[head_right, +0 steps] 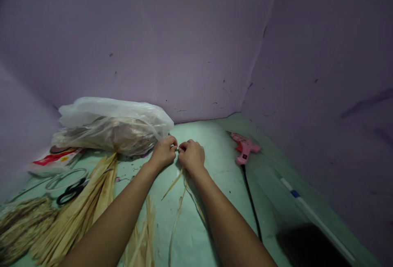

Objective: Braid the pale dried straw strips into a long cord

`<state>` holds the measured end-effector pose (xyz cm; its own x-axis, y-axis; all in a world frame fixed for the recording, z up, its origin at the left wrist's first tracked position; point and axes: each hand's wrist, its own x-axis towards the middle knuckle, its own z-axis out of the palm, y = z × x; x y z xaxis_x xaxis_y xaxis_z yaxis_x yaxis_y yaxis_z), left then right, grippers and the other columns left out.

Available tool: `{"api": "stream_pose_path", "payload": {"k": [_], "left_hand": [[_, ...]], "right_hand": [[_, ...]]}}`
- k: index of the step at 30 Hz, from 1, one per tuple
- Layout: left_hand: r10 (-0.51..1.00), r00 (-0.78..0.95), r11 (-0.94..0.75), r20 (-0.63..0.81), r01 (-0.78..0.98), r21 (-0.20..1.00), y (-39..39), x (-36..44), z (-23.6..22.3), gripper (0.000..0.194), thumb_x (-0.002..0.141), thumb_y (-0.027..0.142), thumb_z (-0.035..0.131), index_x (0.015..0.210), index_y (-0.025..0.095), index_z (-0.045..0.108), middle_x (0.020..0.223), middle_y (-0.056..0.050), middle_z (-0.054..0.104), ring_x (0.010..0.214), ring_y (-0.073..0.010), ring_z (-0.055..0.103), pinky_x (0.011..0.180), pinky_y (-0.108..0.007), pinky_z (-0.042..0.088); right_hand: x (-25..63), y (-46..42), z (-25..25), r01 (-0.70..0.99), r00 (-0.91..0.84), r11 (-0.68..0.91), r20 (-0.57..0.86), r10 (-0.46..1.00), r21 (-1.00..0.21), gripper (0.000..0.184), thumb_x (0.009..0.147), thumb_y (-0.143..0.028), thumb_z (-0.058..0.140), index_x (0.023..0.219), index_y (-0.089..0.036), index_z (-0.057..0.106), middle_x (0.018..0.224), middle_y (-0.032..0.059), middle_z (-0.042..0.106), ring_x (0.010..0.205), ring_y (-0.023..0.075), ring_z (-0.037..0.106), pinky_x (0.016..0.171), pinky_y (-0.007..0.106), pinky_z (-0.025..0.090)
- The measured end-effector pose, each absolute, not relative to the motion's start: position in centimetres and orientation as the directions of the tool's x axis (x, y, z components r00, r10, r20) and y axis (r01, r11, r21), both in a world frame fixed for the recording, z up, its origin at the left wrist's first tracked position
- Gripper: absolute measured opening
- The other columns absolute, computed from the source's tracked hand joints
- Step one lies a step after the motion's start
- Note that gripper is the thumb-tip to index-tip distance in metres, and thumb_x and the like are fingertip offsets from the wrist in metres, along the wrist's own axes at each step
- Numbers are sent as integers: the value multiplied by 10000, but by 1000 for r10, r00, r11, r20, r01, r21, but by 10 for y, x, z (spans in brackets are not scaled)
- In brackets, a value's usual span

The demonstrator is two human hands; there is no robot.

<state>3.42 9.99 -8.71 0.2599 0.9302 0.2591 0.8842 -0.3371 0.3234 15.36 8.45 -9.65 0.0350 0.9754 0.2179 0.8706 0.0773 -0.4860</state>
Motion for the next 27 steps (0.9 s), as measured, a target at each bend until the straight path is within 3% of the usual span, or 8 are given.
{"api": "stream_pose_path", "payload": {"k": [3, 9, 15, 18, 23, 27], "left_hand": [[924, 301, -363, 237, 887, 287, 99, 32, -86, 225, 737, 176, 422, 873, 224, 593, 947, -33, 567, 816, -163, 530, 701, -265, 378], [957, 233, -270, 173, 935, 230, 93, 32, -81, 221, 756, 244, 414, 801, 205, 627, 883, -64, 589, 796, -188, 551, 680, -284, 388], [994, 37, -59, 101, 972, 229, 78, 46, -78, 231, 711, 265, 442, 766, 170, 645, 763, -111, 630, 748, -234, 579, 635, -307, 387], [999, 2, -16, 43, 942, 335, 79, 49, -79, 227, 695, 276, 455, 741, 177, 654, 751, -98, 643, 729, -218, 577, 615, -293, 386], [977, 205, -127, -55, 774, 620, 97, 28, -78, 210, 658, 244, 487, 687, 136, 665, 655, -51, 644, 624, -151, 551, 566, -236, 384], [993, 97, -118, 67, 750, 651, 107, 14, -79, 237, 653, 182, 475, 781, 138, 670, 736, -58, 661, 681, -151, 568, 601, -232, 399]], "right_hand": [[153, 83, -95, 875, 38, 73, 219, 975, -479, 241, 734, -336, 468, 834, -270, 676, 855, 20, 623, 775, 160, 522, 633, 252, 309], [154, 82, -97, 869, 46, 83, 246, 968, -489, 247, 730, -341, 462, 817, -264, 680, 841, 21, 630, 783, 162, 522, 649, 252, 318], [153, 84, -101, 859, 71, 68, 248, 966, -508, 220, 718, -334, 483, 784, -265, 681, 831, 11, 642, 791, 156, 531, 663, 247, 327], [155, 85, -101, 836, 72, 66, 229, 971, -544, 201, 707, -328, 500, 775, -270, 681, 831, -3, 650, 785, 150, 542, 636, 238, 334], [160, 86, -100, 804, 52, 80, 204, 978, -590, 187, 705, -333, 522, 780, -275, 683, 841, -13, 657, 760, 140, 556, 595, 227, 338], [160, 87, -99, 799, 59, 68, 191, 980, -597, 178, 699, -347, 539, 776, -276, 683, 828, -15, 660, 750, 142, 558, 590, 228, 341]]}}
